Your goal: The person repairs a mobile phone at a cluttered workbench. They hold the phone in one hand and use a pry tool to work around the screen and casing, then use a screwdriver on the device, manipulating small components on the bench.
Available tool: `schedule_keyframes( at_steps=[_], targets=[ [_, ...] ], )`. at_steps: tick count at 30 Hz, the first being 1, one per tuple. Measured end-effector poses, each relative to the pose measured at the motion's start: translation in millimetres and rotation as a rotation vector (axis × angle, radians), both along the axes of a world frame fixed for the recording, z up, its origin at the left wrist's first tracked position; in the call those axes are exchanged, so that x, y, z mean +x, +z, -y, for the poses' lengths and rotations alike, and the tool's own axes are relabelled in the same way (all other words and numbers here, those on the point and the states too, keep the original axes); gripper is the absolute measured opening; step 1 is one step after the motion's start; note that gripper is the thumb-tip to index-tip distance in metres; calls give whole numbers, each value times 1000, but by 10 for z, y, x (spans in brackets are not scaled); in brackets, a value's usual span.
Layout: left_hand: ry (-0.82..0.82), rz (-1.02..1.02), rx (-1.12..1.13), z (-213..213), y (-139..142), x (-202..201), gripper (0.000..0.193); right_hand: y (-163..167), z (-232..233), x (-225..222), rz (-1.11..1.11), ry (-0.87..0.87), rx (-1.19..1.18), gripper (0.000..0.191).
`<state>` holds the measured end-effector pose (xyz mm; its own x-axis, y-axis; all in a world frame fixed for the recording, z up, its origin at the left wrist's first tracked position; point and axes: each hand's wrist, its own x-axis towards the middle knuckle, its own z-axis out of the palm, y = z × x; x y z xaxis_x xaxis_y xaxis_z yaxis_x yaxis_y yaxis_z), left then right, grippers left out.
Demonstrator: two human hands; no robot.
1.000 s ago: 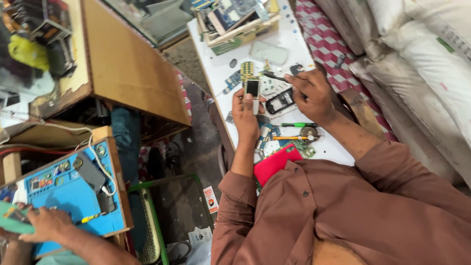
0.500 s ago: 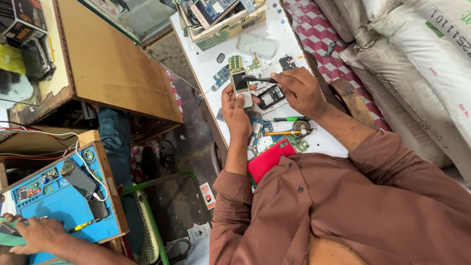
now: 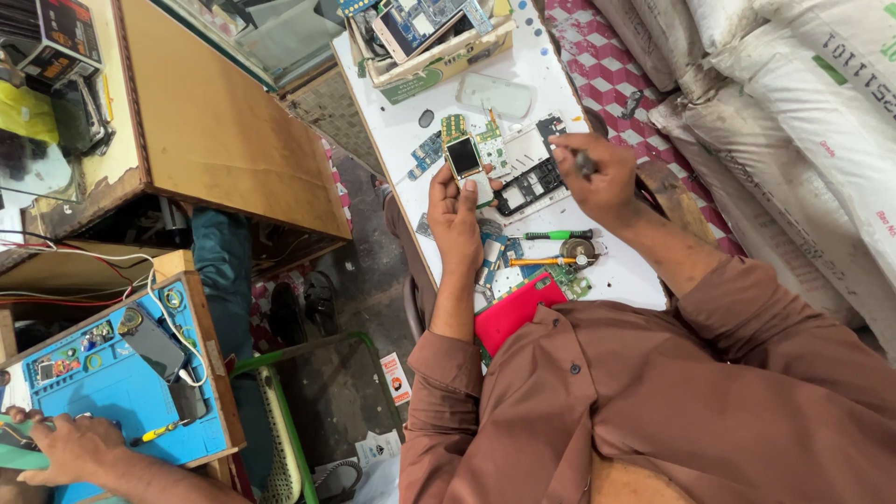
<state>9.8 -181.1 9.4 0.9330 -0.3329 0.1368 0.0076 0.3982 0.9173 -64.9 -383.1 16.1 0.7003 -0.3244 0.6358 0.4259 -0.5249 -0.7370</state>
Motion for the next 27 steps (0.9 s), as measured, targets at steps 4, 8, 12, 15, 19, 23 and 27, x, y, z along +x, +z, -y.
schedule_keyframes(
  at_steps=[4,8,12,15,19,23,27],
  targets=[
    [25,-11,11,-24,-100,-11,40,91,-33,-29,-196,138,229,29],
    [39,70,27,-72,-165,-26,41,230,-201,27,-340,261,315,31],
    [42,140,160,-142,-188,-60,38,239,-347,113,-384,236,201,33],
    [16,217,220,-80,-188,-65,36,160,-334,173,-394,249,230,35],
    [60,348,337,-2,-120,-65,34,58,-274,230,-407,252,302,28],
    [93,479,525,-19,105,-219,35,30,-274,136,-453,307,571,24],
    [-3,549,642,-135,438,-426,40,42,-281,-28,-413,387,692,19]
  ],
)
